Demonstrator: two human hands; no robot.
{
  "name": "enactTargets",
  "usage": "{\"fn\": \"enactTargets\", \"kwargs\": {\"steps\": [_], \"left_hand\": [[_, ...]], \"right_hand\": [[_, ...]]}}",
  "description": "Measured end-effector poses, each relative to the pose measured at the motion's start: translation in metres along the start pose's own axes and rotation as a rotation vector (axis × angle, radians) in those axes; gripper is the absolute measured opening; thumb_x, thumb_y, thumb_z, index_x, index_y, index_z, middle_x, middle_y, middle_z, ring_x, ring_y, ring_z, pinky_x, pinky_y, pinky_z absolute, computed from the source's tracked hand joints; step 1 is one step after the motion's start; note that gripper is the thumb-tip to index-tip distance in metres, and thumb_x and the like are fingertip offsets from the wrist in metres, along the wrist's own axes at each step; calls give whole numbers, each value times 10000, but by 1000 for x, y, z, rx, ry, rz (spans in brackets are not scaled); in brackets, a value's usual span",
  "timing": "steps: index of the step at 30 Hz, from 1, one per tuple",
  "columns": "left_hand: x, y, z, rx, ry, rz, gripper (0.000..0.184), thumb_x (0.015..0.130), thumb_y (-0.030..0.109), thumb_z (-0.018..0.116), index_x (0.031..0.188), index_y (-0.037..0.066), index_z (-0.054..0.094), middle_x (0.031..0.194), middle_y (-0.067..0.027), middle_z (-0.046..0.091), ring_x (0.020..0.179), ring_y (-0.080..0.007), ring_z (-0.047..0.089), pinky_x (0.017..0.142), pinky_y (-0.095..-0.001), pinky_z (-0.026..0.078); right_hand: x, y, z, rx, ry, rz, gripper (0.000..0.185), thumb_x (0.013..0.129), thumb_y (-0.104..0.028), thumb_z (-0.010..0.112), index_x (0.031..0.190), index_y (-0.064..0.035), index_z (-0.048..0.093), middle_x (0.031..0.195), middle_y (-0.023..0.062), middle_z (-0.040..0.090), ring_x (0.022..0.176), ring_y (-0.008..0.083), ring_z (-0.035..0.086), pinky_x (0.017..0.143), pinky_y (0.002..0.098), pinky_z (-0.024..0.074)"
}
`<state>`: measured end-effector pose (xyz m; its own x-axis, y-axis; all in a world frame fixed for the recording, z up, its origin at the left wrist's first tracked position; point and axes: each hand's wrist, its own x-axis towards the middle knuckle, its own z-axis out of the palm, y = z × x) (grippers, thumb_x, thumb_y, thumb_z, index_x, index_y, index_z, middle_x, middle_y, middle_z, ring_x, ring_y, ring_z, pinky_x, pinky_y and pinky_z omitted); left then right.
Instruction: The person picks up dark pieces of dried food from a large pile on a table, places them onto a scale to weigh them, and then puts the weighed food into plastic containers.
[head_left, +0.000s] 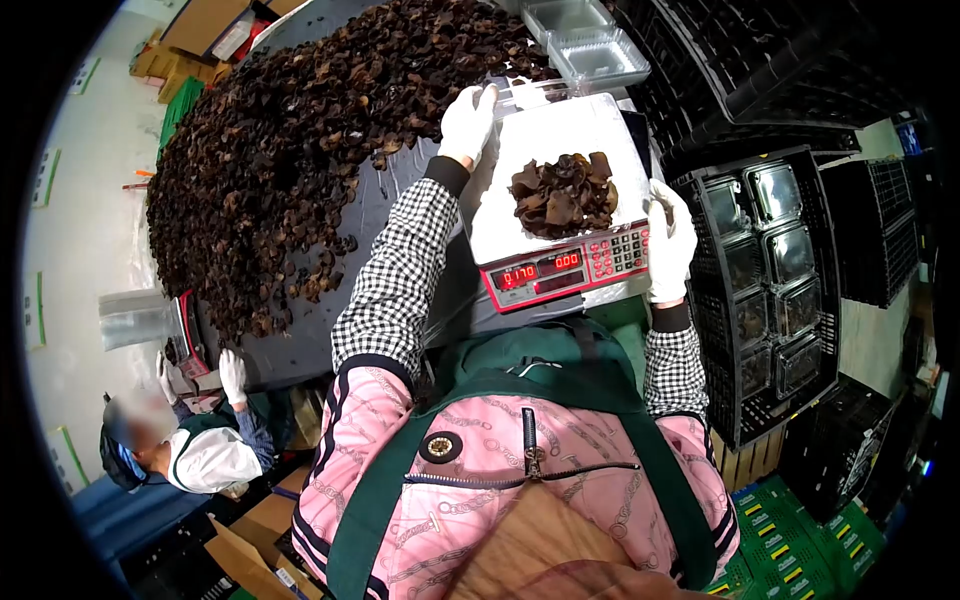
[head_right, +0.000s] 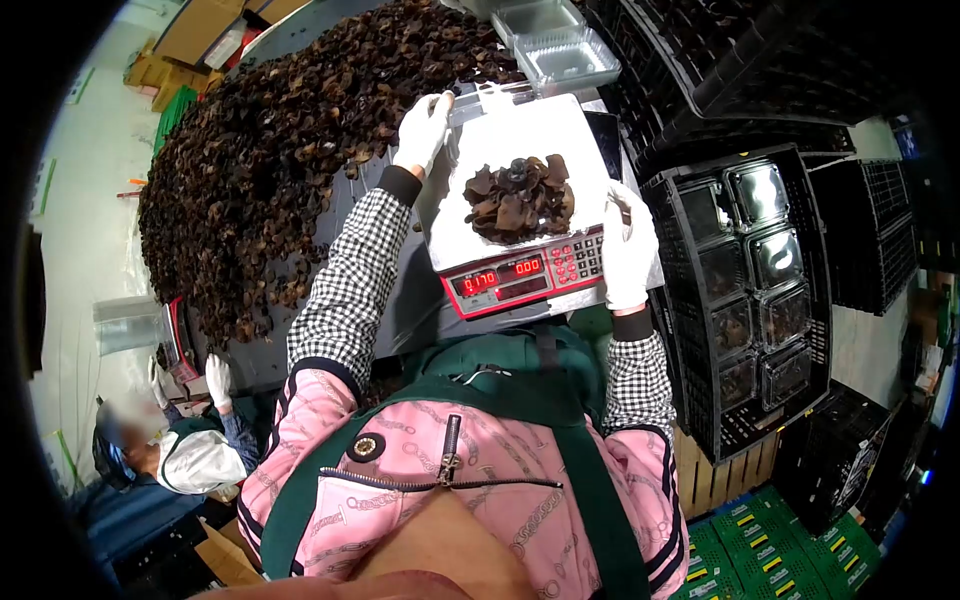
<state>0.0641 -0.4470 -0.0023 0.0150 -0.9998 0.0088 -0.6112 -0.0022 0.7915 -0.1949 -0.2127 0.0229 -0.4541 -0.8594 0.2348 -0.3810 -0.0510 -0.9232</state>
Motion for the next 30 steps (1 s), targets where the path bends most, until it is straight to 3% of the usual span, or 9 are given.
{"fn": "enactTargets", "kwargs": {"steps": [10, 11, 15, 18, 20, 22, 23, 26, 30], "left_hand": [[-37, 77, -56, -437, -13, 134, 509, 1048, 461, 465, 1116, 24, 717, 833, -60, 736, 772, -94, 625, 746, -274, 494], [-60, 97, -70, -458, -77, 122, 470, 1046, 427, 483, 1118, 26, 718, 837, -55, 724, 782, -96, 633, 739, -268, 499], [-132, 90, -74, -203, -144, 342, 254, 989, 199, 601, 1162, 43, 701, 871, -31, 681, 814, -94, 639, 704, -241, 504], [-177, 73, -63, -65, -45, 479, 280, 906, 84, 680, 1181, 34, 673, 965, -64, 673, 788, -117, 646, 718, -277, 516], [-196, 70, -66, 172, -68, 507, 373, 844, 92, 718, 1210, 50, 655, 1060, -137, 624, 1041, -280, 611, 950, -382, 473], [-207, 57, -56, 102, -16, 431, 429, 828, 105, 735, 1246, 82, 641, 1099, -133, 597, 1116, -309, 557, 997, -397, 440], [-209, 47, -54, 296, 53, 641, 526, 851, 116, 733, 1350, 85, 569, 1195, -126, 579, 1053, -250, 592, 960, -362, 470], [-215, 35, -52, -317, -191, -56, 611, 889, 123, 715, 1438, 37, 463, 1193, -115, 597, 1032, -176, 599, 906, -316, 500], [-208, 4, -53, -656, -537, -321, 644, 950, 119, 649, 1499, -26, 345, 1045, -97, 646, 851, -128, 644, 765, -258, 534]], "right_hand": [[-9, 2, -3, 211, -66, 369, 292, 1041, -155, 487, 1232, 9, 637, 1137, 105, 682, 957, 134, 654, 779, 239, 525], [-10, 11, -1, 218, -94, 362, 515, 1072, -409, 385, 1271, 8, 613, 1183, 104, 673, 928, 147, 668, 728, 238, 505], [-11, 1, -1, 457, -133, 441, 679, 1059, -554, 296, 1323, 16, 557, 1240, 121, 633, 963, 169, 653, 737, 256, 513], [-15, -2, 4, 453, -107, 449, 614, 1072, -502, 311, 1302, 2, 575, 1227, 119, 633, 944, 167, 650, 735, 253, 511], [-16, -7, 0, 196, -216, 390, 380, 1048, -291, 480, 1288, -20, 596, 1169, 94, 643, 949, 135, 639, 746, 252, 508], [-21, 9, 5, 36, -189, 243, 338, 964, -142, 618, 1256, 27, 590, 1098, 98, 668, 892, 117, 618, 750, 247, 499], [-23, 17, 8, 39, -155, 81, 348, 939, -110, 657, 1254, 23, 591, 1010, 77, 681, 796, 83, 613, 685, 225, 493], [-23, -10, 3, 285, -240, 511, 333, 947, -116, 649, 1245, 23, 592, 919, 56, 684, 698, 60, 603, 599, 204, 483], [-20, 1, 0, 492, -275, 628, 266, 934, -135, 645, 1158, 7, 625, 872, 52, 679, 643, 92, 637, 541, 217, 510]]}}
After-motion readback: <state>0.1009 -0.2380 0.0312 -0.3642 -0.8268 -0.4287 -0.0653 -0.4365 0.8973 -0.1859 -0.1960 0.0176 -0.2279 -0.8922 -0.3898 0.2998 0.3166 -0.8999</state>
